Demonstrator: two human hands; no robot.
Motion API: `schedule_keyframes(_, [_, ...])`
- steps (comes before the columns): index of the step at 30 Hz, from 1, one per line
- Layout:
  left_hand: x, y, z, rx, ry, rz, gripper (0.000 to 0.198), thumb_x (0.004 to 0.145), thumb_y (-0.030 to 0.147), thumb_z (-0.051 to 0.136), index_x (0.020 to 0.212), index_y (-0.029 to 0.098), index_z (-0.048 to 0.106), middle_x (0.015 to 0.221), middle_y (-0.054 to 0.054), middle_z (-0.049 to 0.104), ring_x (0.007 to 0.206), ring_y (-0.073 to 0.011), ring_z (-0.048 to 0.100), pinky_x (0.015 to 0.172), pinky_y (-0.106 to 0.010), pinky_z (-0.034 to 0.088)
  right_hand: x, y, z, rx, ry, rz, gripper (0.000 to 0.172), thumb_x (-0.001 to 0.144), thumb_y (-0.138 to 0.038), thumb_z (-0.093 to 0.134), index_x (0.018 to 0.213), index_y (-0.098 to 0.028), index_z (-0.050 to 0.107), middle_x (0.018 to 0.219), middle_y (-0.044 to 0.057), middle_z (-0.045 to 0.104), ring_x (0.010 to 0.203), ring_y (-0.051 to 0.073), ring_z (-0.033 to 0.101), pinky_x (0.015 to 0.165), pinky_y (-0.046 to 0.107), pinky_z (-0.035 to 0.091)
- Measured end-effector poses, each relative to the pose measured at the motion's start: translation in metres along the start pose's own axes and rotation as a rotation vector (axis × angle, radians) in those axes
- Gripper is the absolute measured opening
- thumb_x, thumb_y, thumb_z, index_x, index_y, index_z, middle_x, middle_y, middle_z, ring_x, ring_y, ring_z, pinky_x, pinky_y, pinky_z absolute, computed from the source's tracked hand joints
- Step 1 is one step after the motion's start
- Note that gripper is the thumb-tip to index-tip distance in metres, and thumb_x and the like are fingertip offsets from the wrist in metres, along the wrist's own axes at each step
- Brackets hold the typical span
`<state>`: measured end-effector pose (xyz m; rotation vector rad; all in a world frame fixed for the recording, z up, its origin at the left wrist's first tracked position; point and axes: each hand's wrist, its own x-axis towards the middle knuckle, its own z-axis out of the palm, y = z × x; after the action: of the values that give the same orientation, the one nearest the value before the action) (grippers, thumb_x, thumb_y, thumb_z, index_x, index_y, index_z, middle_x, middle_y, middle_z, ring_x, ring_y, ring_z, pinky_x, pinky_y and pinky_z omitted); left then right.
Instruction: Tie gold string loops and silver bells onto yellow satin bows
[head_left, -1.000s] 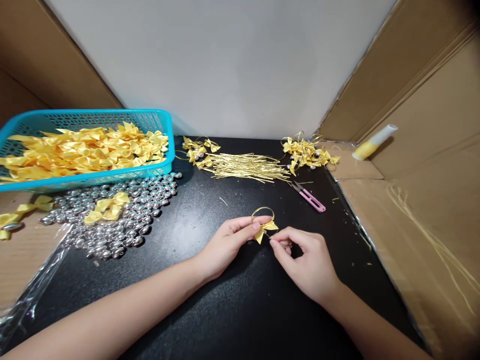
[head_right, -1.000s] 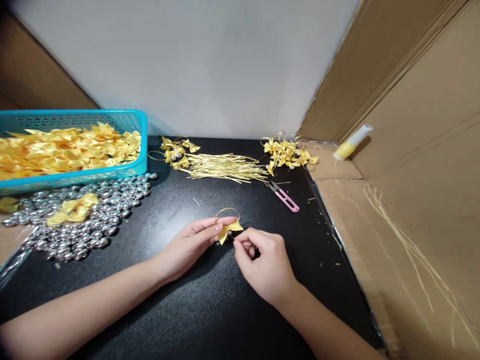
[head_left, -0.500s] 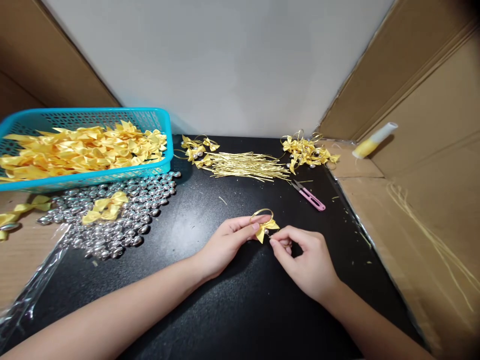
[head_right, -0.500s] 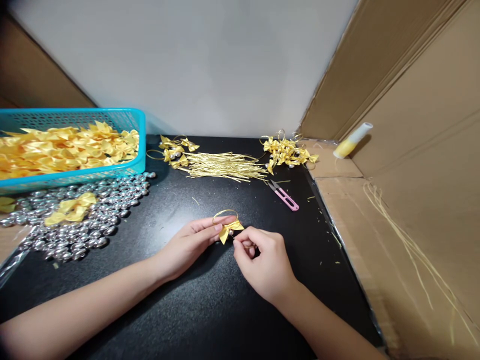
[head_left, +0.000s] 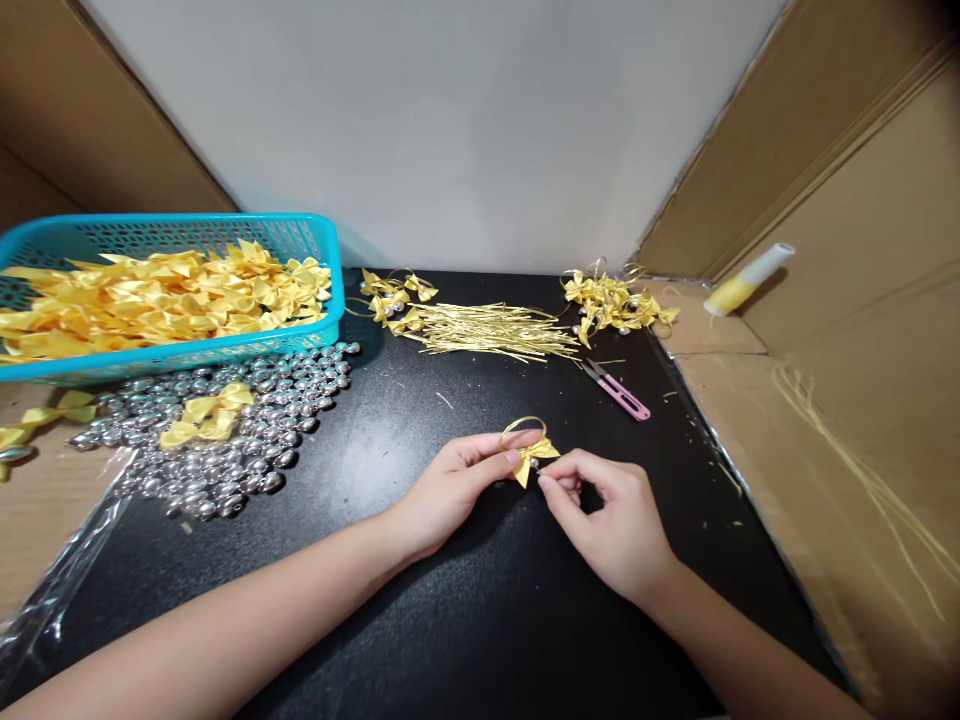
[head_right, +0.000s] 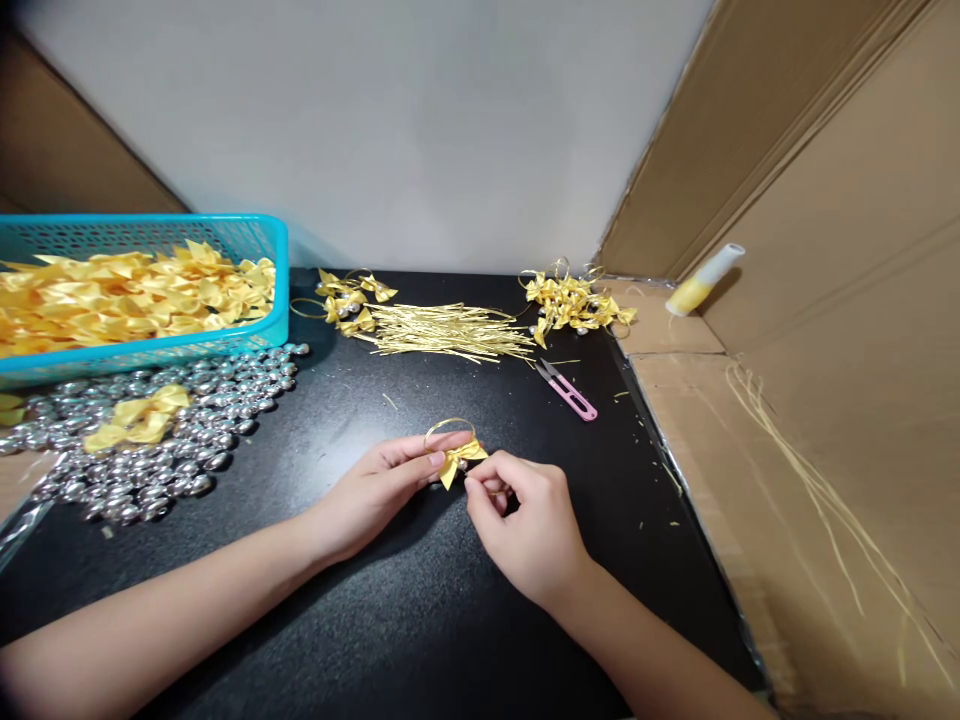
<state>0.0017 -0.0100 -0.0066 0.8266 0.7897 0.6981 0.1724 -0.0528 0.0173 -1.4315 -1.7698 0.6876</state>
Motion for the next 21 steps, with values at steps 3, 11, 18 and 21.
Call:
schedule_keyframes(3, [-0.0002,-0.0004,-0.0005,0.007,-0.002,0.006,0.031,0.082,0.028,0.066,0.112,0.021,0.071,0.122,-0.005,0.068,0.117,-0.0225,0.057,0.109,-0.036,0.031,-0.0009,0.0008,0.0001,0.01,-0.011,0.01,0.017,0.082,-0.015,0.053,0.067,-0.017,0.061,0.056,-0.001,0.056,0.049,0.01,0.049,0.051,0.021,0.041])
schedule_keyframes(11, [0.0008,-0.003,-0.0034,0.011,-0.014,0.013,0.03,0.083,0.03,0.067,0.112,0.024,0.07,0.124,-0.005,0.067,0.119,-0.0223,0.057,0.109,-0.036,0.03,-0.002,0.0037,-0.0005,0.014,-0.008,0.023,0.016,0.081,-0.014,0.055,0.066,-0.017,0.061,0.054,-0.002,0.055,0.049,0.009,0.049,0.05,0.02,0.04])
schedule_keyframes(18, [0.0007,-0.0016,-0.0011,0.006,-0.005,0.024,0.03,0.082,0.03,0.068,0.11,0.023,0.072,0.123,-0.005,0.067,0.119,-0.0226,0.057,0.109,-0.036,0.031,-0.0011,0.0037,0.0002,0.022,-0.021,0.037,0.016,0.081,-0.015,0.055,0.066,-0.017,0.06,0.054,-0.002,0.054,0.049,0.009,0.049,0.051,0.02,0.04])
schedule_keyframes(21, [0.0004,-0.0012,-0.0007,0.014,-0.002,0.03,0.028,0.082,0.029,0.068,0.109,0.024,0.072,0.121,-0.003,0.069,0.118,-0.0214,0.058,0.108,-0.035,0.032,-0.0019,0.0035,0.0002,0.032,-0.033,0.057,0.016,0.082,-0.016,0.055,0.067,-0.017,0.06,0.055,-0.002,0.057,0.049,0.01,0.051,0.052,0.021,0.041])
